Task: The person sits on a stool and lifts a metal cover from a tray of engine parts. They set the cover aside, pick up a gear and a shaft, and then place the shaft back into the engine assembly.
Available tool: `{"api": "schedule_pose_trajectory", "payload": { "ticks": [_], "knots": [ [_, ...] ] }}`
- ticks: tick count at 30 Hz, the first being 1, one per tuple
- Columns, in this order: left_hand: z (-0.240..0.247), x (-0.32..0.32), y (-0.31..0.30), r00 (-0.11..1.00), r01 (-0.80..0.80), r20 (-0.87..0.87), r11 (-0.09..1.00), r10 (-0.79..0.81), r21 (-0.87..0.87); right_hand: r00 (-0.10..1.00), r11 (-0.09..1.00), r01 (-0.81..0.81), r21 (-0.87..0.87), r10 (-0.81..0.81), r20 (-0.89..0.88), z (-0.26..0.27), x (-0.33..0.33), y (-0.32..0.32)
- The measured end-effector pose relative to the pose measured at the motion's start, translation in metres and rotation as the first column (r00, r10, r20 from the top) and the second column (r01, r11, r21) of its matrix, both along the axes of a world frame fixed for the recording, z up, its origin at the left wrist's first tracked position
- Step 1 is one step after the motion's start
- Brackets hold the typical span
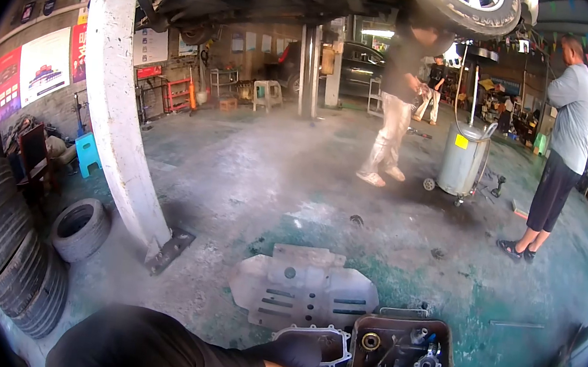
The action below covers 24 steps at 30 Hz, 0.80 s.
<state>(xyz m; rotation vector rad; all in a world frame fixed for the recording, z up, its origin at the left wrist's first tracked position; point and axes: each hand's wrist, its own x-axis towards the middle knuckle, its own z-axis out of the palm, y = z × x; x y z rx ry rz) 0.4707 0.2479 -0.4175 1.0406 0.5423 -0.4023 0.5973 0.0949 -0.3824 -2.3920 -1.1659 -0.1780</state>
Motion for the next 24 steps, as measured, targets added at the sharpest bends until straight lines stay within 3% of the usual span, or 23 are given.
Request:
{"api": "schedule_pose_trajectory", "payload": {
  "ticks": [3,9,15,17,19,24],
  "knots": [
    [-0.001,0.002,-0.001,1.0,0.002,0.002,1.0,-0.002,-0.001,0.998,0.999,-0.036,-0.03,0.037,0.045,0.003,0.001,0.002],
    [-0.004,0.006,-0.001,1.0,-0.001,0.001,1.0,0.001,-0.003,0.993,0.996,-0.004,-0.085,-0.006,-0.116,0.024,-0.007,0.005],
    [-0.01,0.009,-0.004,0.998,-0.051,0.033,0.998,0.052,-0.035,0.997,0.997,-0.02,-0.072,0.015,-0.078,0.039,-0.014,0.007],
    [-0.014,0.012,-0.005,0.998,-0.052,0.042,0.997,0.055,-0.065,0.99,0.998,-0.046,0.032,0.049,-0.129,0.059,-0.023,0.009],
    [-0.016,0.014,-0.005,0.997,-0.053,0.05,0.994,0.058,-0.096,0.985,0.999,-0.05,0.005,0.05,-0.168,0.061,-0.023,0.009],
    [0.01,0.014,-0.002,0.999,0.015,0.028,0.999,-0.014,-0.04,0.987,0.999,-0.04,0.012,0.042,-0.157,0.064,-0.026,0.01]
  ]
}}
